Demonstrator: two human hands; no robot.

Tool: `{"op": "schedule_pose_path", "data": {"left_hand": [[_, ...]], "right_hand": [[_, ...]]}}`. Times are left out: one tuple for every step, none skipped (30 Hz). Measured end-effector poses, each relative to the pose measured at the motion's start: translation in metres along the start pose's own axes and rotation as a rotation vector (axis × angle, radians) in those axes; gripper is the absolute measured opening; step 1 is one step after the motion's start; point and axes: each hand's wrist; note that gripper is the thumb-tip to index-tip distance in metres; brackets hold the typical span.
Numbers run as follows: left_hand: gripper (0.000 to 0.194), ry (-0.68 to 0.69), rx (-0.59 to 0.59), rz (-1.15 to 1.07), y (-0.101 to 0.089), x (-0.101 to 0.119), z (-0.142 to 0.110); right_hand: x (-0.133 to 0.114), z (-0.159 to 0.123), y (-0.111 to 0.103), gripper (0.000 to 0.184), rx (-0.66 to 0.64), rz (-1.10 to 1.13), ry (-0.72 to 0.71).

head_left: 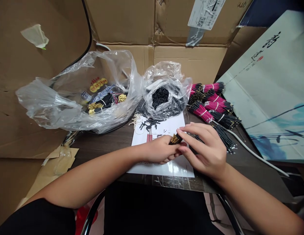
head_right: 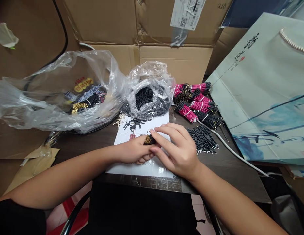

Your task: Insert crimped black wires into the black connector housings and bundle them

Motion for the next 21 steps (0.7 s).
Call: {"op": "schedule_pose_path", "data": {"left_hand": [[0.037, -0.010, -0.007, -0.001, -0.0006, 0.0000, 0.0003], [0.034, -0.019, -0.022, -0.006, -0.0011, 0.0001, 0.0005], [0.031, -0.028, -0.045, -0.016, -0.0015, 0.0003, 0.0007], [0.029, -0.041, -0.071, -0.031, -0.0017, 0.0007, 0.0007], [0.028, -0.059, -0.099, -0.049, -0.0018, 0.0011, 0.0006], [0.028, -0.078, -0.123, -0.066, -0.0018, 0.0016, 0.0005], [0.028, -0.098, -0.141, -0.079, -0.0018, 0.0019, 0.0004], [0.028, -0.118, -0.154, -0.091, -0.0019, 0.0021, 0.0003], [0.027, -0.134, -0.163, -0.103, -0.0021, 0.0021, 0.0002], [0.026, -0.146, -0.167, -0.116, -0.0024, 0.0020, 0.0002], [0.026, -0.154, -0.170, -0.130, -0.0029, 0.0017, 0.0001], [0.026, -0.159, -0.175, -0.143, -0.0035, 0.0013, 0.0000], [0.026, -0.162, -0.185, -0.155, -0.0041, 0.0009, -0.0002], [0.026, -0.166, -0.199, -0.164, -0.0047, 0.0006, -0.0005], [0.027, -0.170, -0.218, -0.170, -0.0053, 0.0004, -0.0007], [0.027, -0.175, -0.241, -0.171, -0.0057, 0.0004, -0.0011], [0.028, -0.182, -0.267, -0.170, -0.0061, 0.0006, -0.0014], [0.029, -0.190, -0.289, -0.169, -0.0063, 0.0009, -0.0016], [0.030, -0.200, -0.305, -0.169, -0.0064, 0.0013, -0.0019], [0.031, -0.208, -0.313, -0.170, -0.0064, 0.0017, -0.0020], [0.031, -0.217, -0.315, -0.173, -0.0064, 0.0021, -0.0021]], "right_hand": [[-0.0001, -0.0007, 0.0003, 0.049, 0.009, -0.021, 0.006], [-0.0002, -0.0014, 0.0006, 0.050, 0.017, -0.036, 0.010], [-0.0004, -0.0021, 0.0009, 0.049, 0.027, -0.044, 0.009], [-0.0005, -0.0026, 0.0011, 0.049, 0.038, -0.044, 0.008], [-0.0007, -0.0030, 0.0013, 0.048, 0.049, -0.039, 0.008], [-0.0009, -0.0033, 0.0013, 0.047, 0.059, -0.033, 0.011], [-0.0011, -0.0034, 0.0013, 0.045, 0.066, -0.028, 0.016], [-0.0014, -0.0034, 0.0012, 0.044, 0.069, -0.025, 0.020], [-0.0016, -0.0033, 0.0010, 0.042, 0.065, -0.025, 0.022], [-0.0016, -0.0031, 0.0007, 0.041, 0.054, -0.025, 0.022], [-0.0016, -0.0027, 0.0004, 0.041, 0.039, -0.022, 0.020], [-0.0013, -0.0022, 0.0000, 0.042, 0.022, -0.018, 0.017], [-0.0008, -0.0017, -0.0005, 0.043, 0.005, -0.011, 0.013], [-0.0003, -0.0012, -0.0009, 0.043, -0.008, -0.002, 0.009], [0.0003, -0.0006, -0.0012, 0.043, -0.015, 0.012, 0.010], [0.0008, -0.0001, -0.0015, 0.041, -0.019, 0.033, 0.018], [0.0012, 0.0003, -0.0016, 0.039, -0.020, 0.060, 0.031], [0.0013, 0.0006, -0.0017, 0.037, -0.018, 0.090, 0.044], [0.0013, 0.0008, -0.0017, 0.035, -0.013, 0.118, 0.055], [0.0010, 0.0009, -0.0016, 0.034, -0.006, 0.136, 0.064], [0.0007, 0.0008, -0.0016, 0.033, 0.003, 0.143, 0.069]]}}
Point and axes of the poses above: each hand's wrist, its own z-axis towards the middle knuckle, its own y-axis out of the palm, x = y × z, and after that the axes turned 6 degrees about z, right-handed
